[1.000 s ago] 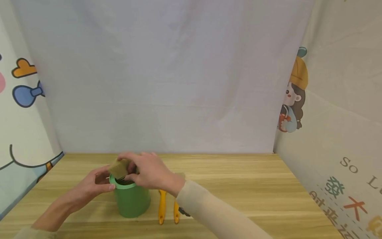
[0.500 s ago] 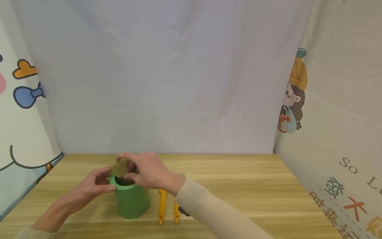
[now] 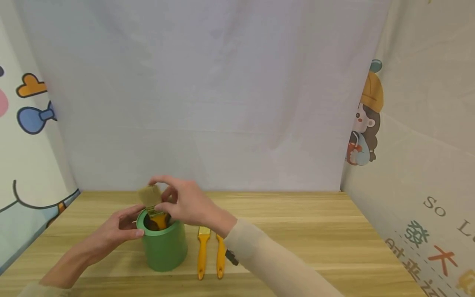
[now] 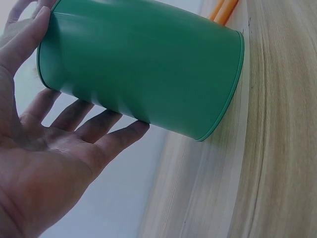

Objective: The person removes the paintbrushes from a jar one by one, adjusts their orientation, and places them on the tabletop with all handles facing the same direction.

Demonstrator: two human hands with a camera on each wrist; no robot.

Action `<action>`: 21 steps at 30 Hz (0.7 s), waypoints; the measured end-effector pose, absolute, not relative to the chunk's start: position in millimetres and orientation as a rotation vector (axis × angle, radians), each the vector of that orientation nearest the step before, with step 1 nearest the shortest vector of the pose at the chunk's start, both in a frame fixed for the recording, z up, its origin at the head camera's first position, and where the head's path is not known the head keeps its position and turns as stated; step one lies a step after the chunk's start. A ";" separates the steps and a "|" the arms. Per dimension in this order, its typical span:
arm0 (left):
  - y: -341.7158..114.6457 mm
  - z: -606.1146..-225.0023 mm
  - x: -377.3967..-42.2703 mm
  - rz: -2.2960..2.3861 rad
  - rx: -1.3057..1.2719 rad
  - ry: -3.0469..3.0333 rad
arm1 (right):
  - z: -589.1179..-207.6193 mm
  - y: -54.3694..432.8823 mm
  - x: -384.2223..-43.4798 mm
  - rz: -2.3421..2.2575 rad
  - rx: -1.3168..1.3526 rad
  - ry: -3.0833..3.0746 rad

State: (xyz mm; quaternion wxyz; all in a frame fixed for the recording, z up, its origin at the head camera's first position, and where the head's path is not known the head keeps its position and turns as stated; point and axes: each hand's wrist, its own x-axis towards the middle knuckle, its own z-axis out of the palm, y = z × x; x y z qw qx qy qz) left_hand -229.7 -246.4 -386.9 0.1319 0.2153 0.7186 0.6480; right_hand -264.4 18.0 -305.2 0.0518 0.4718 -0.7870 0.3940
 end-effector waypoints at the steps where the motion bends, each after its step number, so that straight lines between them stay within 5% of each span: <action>1: -246.4 -387.1 -229.7 1.883 0.632 2.087 | -303.9 19.3 -264.3 1.225 1.435 -2.379; 21: -244.4 -387.9 -231.8 1.885 0.655 2.090 | -291.5 32.9 -265.4 1.521 1.333 -2.235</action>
